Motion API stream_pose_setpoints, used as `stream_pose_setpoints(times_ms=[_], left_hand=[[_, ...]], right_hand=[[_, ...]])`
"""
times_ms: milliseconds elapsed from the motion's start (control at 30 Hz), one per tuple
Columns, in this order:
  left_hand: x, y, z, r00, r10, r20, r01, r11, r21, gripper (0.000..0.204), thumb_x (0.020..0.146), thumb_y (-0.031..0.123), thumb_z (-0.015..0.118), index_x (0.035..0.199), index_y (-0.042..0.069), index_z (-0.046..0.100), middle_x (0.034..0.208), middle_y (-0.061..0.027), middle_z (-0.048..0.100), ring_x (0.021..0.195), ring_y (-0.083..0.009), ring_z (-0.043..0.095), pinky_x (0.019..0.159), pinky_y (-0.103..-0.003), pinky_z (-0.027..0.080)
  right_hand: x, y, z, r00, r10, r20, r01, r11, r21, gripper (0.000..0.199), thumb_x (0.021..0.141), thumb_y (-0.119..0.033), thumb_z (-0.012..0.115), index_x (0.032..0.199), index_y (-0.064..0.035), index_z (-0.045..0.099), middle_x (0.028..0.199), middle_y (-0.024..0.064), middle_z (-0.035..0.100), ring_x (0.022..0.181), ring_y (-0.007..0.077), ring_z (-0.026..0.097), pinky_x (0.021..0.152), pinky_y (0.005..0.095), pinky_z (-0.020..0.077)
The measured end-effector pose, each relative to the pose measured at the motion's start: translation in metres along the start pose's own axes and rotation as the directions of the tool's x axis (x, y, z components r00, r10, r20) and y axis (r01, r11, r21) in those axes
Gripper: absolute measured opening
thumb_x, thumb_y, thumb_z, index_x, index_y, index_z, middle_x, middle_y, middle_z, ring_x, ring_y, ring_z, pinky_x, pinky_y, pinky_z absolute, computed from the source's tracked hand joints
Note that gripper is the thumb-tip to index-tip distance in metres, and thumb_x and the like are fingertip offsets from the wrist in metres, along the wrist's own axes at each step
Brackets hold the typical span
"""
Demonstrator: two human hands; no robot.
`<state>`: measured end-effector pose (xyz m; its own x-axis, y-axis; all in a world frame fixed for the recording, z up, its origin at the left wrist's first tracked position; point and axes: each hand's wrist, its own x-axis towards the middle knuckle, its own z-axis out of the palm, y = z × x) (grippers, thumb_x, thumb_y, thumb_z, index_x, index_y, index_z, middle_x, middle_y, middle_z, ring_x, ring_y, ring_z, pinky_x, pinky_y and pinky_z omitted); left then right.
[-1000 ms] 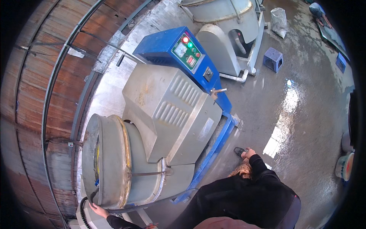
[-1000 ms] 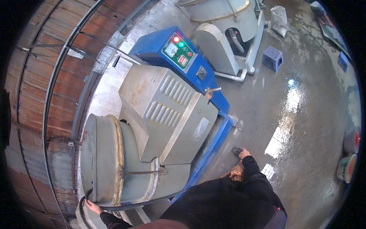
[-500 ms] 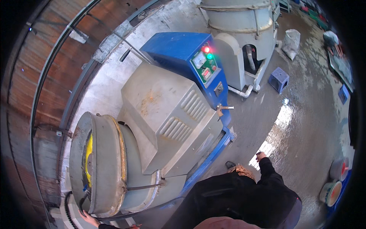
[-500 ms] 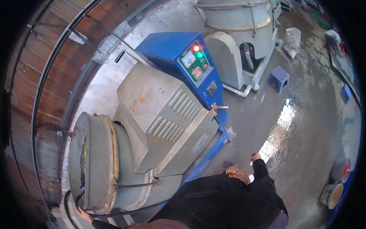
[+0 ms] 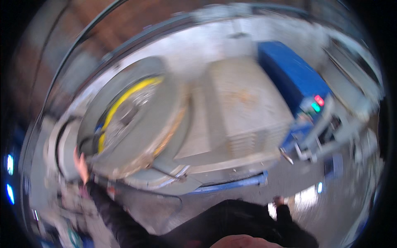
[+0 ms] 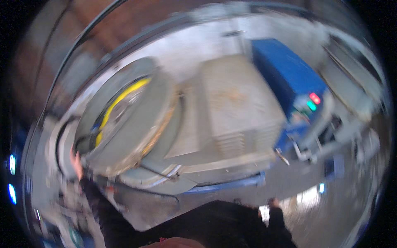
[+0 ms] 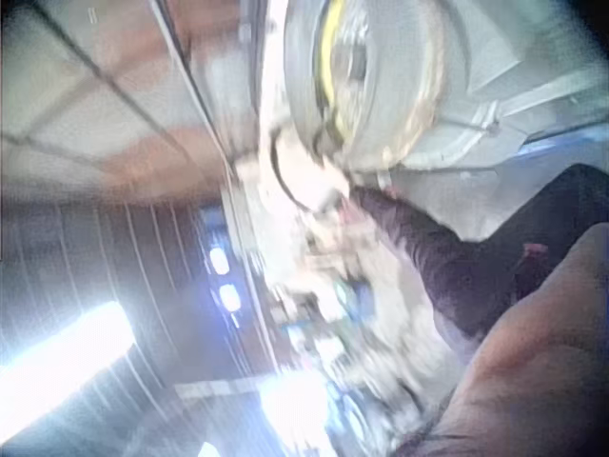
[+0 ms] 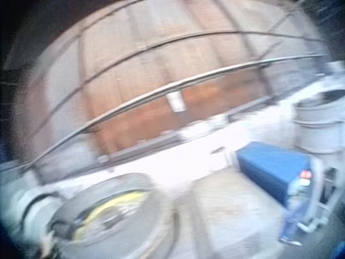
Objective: The person operates a large industrial tumbler machine, adding small cylindrical pellets and water, then starts the machine to mix the contents. They monitor the process and adjust controls as needed.
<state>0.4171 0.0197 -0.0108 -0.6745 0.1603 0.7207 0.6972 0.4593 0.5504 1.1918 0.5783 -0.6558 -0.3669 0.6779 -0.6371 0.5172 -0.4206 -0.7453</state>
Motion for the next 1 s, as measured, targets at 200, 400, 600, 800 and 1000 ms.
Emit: stream_pose_setpoints(times_ms=[200,400,600,800,1000], left_hand=[[-0.004,0.031,0.009,0.992,-0.028,-0.122,0.043,0.991,0.124,0.054,0.081,0.008,0.052,0.135,0.004,0.051,0.136,-0.0146,0.054,0.131,-0.0254,0.046,0.110,-0.034,0.031],[-0.006,0.047,0.011,0.987,-0.080,-0.143,0.097,0.988,0.118,0.055,0.078,0.005,0.051,0.133,0.004,0.052,0.132,-0.0166,0.056,0.127,-0.0269,0.050,0.109,-0.033,0.033],[-0.006,0.058,0.013,0.983,-0.109,-0.148,0.124,0.988,0.096,0.054,0.080,0.006,0.050,0.134,0.004,0.051,0.132,-0.0164,0.056,0.125,-0.0248,0.051,0.107,-0.032,0.035],[-0.008,0.053,0.014,0.964,-0.208,-0.167,0.215,0.976,0.028,0.054,0.082,0.006,0.050,0.136,0.003,0.049,0.127,-0.0162,0.059,0.117,-0.0238,0.056,0.102,-0.032,0.039],[-0.005,0.054,0.019,0.967,-0.108,-0.232,0.119,0.992,0.036,0.051,0.086,0.006,0.054,0.136,0.004,0.050,0.110,-0.0050,0.059,0.085,-0.0102,0.051,0.081,-0.022,0.042]], right_hand=[[0.014,-0.081,0.002,0.938,0.224,0.266,-0.255,0.963,0.086,0.014,0.084,-0.014,0.058,0.088,-0.0028,0.065,0.068,0.0127,0.063,0.055,0.0252,0.061,0.049,0.0366,0.0501],[0.050,-0.136,0.072,0.935,0.209,0.286,-0.170,0.973,-0.154,0.015,0.084,-0.009,0.055,0.093,-0.0037,0.066,0.071,0.0127,0.064,0.060,0.0261,0.062,0.055,0.0358,0.0510],[0.018,-0.143,0.135,0.921,0.011,0.389,0.081,0.972,-0.219,0.020,0.084,-0.004,0.053,0.098,-0.0046,0.067,0.074,0.0127,0.065,0.064,0.0270,0.063,0.062,0.0350,0.0519],[-0.121,-0.304,0.250,0.509,-0.829,0.231,0.852,0.447,-0.273,0.038,0.076,0.009,0.047,0.107,-0.0022,0.066,0.085,0.0155,0.064,0.076,0.0244,0.063,0.071,0.0317,0.0498],[-0.241,-0.514,0.303,-0.123,-0.992,-0.011,0.942,-0.113,-0.315,0.045,0.083,0.011,0.044,0.126,0.0001,0.053,0.093,0.0178,0.062,0.086,0.0316,0.059,0.080,0.0408,0.0474]])
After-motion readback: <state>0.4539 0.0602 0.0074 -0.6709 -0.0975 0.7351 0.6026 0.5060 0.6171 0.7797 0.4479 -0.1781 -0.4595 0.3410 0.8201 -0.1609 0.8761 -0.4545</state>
